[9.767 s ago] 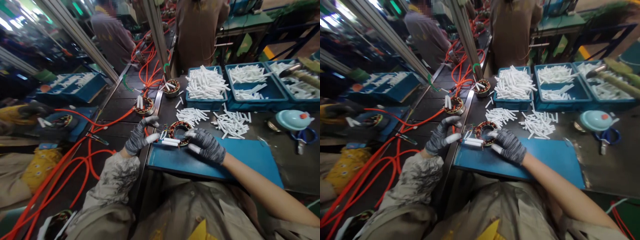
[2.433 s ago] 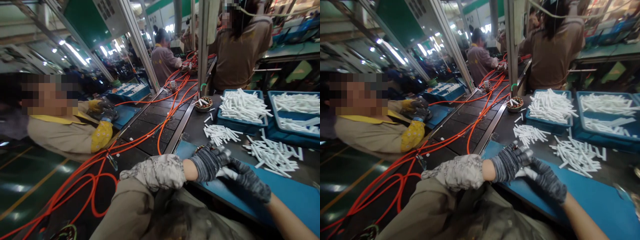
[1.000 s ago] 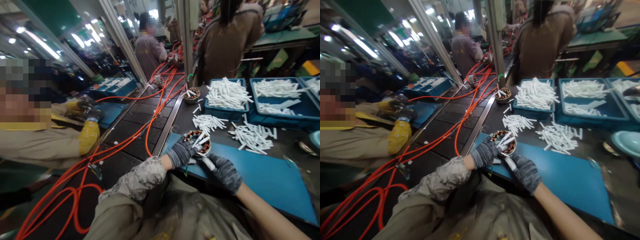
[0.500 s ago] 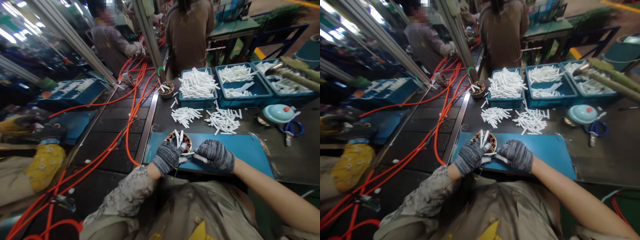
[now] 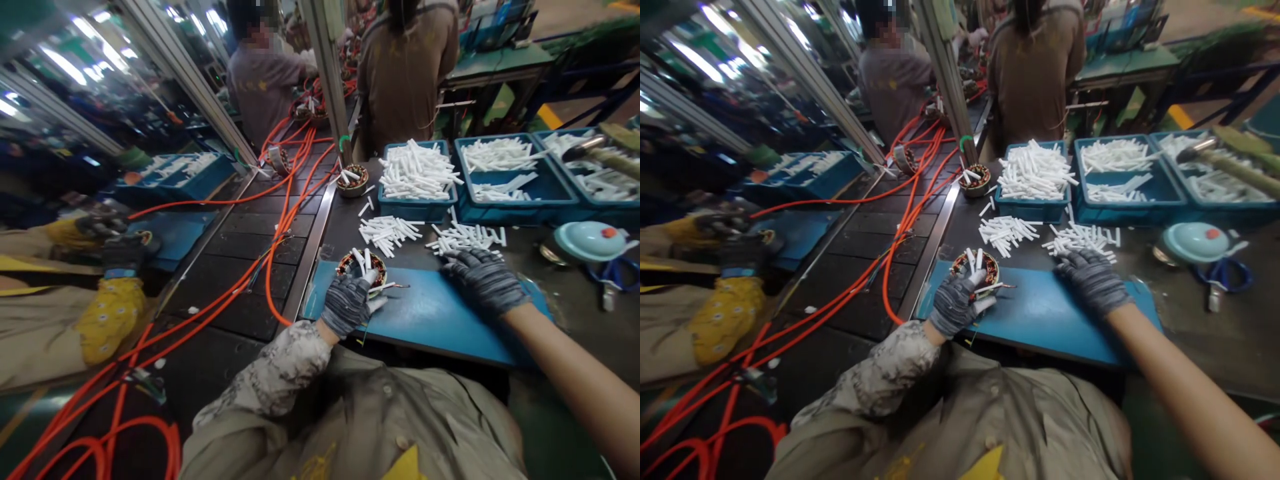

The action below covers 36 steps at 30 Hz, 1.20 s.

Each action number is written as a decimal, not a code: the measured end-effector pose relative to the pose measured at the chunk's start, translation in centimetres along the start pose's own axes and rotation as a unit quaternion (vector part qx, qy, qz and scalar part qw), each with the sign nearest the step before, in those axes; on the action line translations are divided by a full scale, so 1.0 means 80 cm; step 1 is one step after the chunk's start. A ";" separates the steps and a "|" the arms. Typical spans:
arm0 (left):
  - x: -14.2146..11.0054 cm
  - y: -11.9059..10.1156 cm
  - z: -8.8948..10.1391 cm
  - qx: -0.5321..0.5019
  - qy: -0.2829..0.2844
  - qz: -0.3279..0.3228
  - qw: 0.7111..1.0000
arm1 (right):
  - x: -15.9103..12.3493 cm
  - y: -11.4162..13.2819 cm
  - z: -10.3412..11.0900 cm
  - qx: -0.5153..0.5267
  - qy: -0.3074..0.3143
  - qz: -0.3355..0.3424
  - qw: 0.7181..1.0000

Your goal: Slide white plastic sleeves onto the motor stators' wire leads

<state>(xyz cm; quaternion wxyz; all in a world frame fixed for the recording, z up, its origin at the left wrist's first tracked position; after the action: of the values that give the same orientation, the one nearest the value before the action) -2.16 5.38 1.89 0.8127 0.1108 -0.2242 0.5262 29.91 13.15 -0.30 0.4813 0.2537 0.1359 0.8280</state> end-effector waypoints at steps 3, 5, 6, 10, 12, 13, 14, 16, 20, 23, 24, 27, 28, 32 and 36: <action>-0.012 0.009 0.009 -0.070 -0.046 0.006 0.996 | -0.007 0.034 0.010 0.097 -0.088 -0.020 0.991; -0.016 0.012 0.011 -0.089 -0.050 -0.010 0.995 | -0.015 0.068 0.017 0.183 -0.158 -0.041 0.969; -0.016 0.013 0.011 -0.092 -0.049 -0.020 0.994 | -0.019 0.086 0.019 0.215 -0.187 -0.042 0.958; -0.010 0.010 0.014 -0.085 -0.063 -0.034 0.994 | -0.026 0.134 0.000 0.271 -0.116 -0.100 0.950; -0.007 0.008 0.018 -0.085 -0.082 -0.036 0.992 | -0.024 0.139 -0.015 0.302 -0.079 -0.146 0.939; -0.007 0.008 0.020 -0.089 -0.094 -0.037 0.991 | -0.023 0.138 -0.022 0.328 -0.068 -0.169 0.927; -0.007 0.007 0.021 -0.094 -0.103 -0.039 0.989 | -0.021 0.135 -0.028 0.358 -0.062 -0.189 0.912; -0.008 0.009 0.021 -0.103 -0.103 -0.033 0.989 | -0.017 0.129 -0.037 0.417 -0.046 -0.216 0.882; -0.011 0.013 0.015 -0.110 -0.048 -0.011 0.993 | -0.013 0.120 -0.042 0.457 -0.008 -0.200 0.867; -0.016 0.012 0.013 -0.097 -0.041 -0.017 0.994 | -0.008 0.129 -0.040 0.377 0.000 -0.078 0.923; -0.017 0.011 0.012 -0.085 -0.042 -0.019 0.995 | -0.006 0.136 -0.040 0.320 0.002 -0.028 0.947; -0.020 0.009 0.009 -0.044 -0.038 -0.016 0.998 | 0.002 0.160 -0.047 0.112 -0.003 0.065 0.992; -0.021 0.009 0.008 -0.032 -0.035 -0.014 0.999 | 0.006 0.167 -0.049 0.058 -0.011 0.073 0.996; -0.018 0.014 0.005 -0.039 -0.007 -0.032 0.999 | 0.024 0.176 -0.048 0.038 -0.015 0.044 0.998; -0.016 0.016 0.005 -0.062 0.017 -0.067 0.996 | 0.032 0.161 -0.052 0.270 0.133 -0.037 0.953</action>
<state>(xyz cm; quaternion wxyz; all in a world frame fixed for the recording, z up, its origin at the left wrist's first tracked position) -3.90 4.72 1.56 0.8552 0.0664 -0.2344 0.4575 17.17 8.98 3.00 0.4022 0.2562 0.4267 0.7685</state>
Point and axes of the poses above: each hand's wrist, its own x-axis towards the middle knuckle, its own z-axis out of the back of the hand, y = z × x, the point moved 3 cm from there along x, towards the middle knuckle, and after that the axes turned 8 degrees about x, right-handed, at the moved point
